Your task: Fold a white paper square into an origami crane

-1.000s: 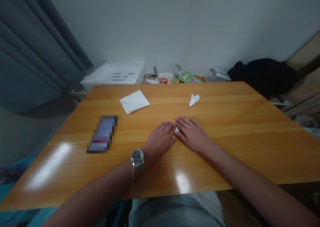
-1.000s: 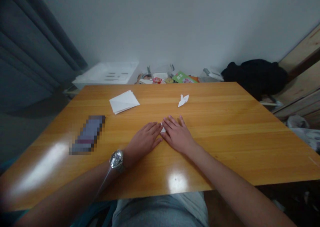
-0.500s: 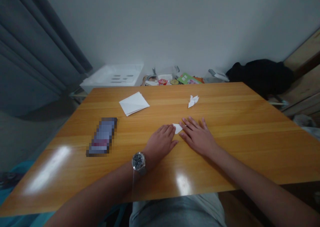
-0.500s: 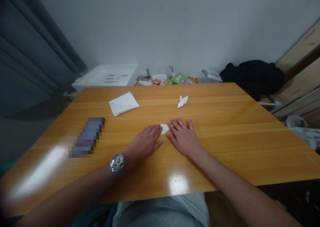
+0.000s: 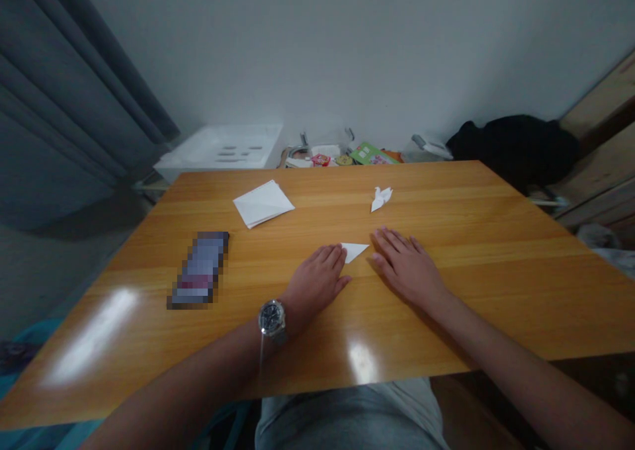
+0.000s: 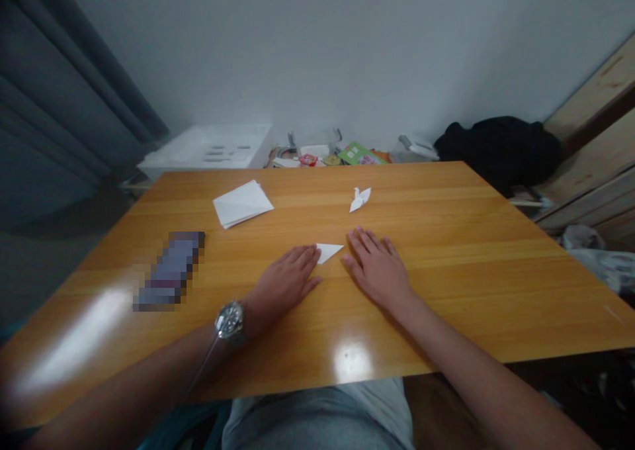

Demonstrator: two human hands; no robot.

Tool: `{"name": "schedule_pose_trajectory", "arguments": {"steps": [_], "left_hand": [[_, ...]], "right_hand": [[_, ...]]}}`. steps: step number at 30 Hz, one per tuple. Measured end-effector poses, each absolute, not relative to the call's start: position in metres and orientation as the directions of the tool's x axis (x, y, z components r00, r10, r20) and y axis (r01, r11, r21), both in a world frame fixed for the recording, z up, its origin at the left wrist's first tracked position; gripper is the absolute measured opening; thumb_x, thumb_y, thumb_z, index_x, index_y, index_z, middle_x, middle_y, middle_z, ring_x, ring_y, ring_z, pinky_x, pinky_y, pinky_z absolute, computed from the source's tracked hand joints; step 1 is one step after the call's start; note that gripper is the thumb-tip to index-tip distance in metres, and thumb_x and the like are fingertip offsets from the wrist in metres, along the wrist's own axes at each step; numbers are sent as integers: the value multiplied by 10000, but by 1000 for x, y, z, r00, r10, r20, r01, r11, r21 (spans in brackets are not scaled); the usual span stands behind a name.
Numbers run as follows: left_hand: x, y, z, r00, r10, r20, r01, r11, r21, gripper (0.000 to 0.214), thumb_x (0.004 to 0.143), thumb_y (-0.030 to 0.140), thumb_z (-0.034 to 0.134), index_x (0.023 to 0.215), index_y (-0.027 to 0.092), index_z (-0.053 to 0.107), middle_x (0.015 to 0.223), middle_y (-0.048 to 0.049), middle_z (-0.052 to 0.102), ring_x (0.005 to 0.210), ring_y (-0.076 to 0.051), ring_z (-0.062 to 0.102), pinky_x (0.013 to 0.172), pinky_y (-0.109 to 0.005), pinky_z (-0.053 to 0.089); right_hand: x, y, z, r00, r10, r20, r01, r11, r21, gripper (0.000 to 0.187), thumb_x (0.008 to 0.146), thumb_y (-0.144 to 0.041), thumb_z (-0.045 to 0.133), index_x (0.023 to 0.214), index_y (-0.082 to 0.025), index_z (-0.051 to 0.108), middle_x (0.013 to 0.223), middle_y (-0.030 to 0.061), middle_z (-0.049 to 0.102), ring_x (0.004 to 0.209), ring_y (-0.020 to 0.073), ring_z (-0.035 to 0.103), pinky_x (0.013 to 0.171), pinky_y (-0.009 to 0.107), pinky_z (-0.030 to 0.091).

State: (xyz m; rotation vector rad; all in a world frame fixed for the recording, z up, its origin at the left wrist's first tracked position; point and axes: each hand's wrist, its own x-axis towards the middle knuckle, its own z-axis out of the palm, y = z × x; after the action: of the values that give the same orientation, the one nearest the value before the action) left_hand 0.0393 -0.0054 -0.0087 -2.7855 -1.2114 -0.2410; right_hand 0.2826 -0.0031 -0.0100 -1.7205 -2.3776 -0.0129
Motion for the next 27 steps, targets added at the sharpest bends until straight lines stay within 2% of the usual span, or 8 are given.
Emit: {"name": "schedule_pose_trajectory", "arguments": {"steps": [3,7,15,21,27], "left_hand": [[39,-6,-8,673,714,195,731,-682,-25,550,1045,422,395,1432,39,476,1464,-168,530,1358,-274,477,1192,-387,314],[39,-7,-8,666,718,203,735,-678,-14,563,1045,421,389,1447,34,462,1464,-165,530,1354,-278,478,1191,-385,316],[36,-10,-5,690,696,197,717,-695,-55,530,1038,324,363,1455,7,445,1477,-202,510,1384,-284,466,1201,-409,300],[35,-17,-9,662,726,188,748,-655,-103,570,1059,359,289,1482,-3,412,1531,-209,448,1447,-294,400,1230,-456,252],[24,-24,-9,603,777,183,798,-593,-111,607,1046,386,330,1469,-39,422,1541,-249,407,1475,-310,355,1238,-483,247]], "right_hand": [[270,-3,-6,-410,894,183,886,438,-153,636,1044,-495,287,1567,-137,341,1620,120,337,1504,259,306,1222,488,267],[250,-4,-8,-548,823,148,805,567,-174,663,1038,-518,303,1565,-117,339,1625,122,322,1517,240,274,1248,460,218],[246,-5,-23,-551,825,126,795,565,-219,694,1034,-556,296,1593,-146,271,1635,127,288,1524,238,252,1247,476,213],[245,-5,-24,-547,829,112,801,558,-215,697,1037,-563,264,1591,-140,275,1640,117,272,1527,232,243,1251,475,201],[244,-5,-24,-540,834,113,806,551,-216,701,1035,-568,260,1594,-145,267,1647,102,250,1530,230,232,1254,468,194]]}}
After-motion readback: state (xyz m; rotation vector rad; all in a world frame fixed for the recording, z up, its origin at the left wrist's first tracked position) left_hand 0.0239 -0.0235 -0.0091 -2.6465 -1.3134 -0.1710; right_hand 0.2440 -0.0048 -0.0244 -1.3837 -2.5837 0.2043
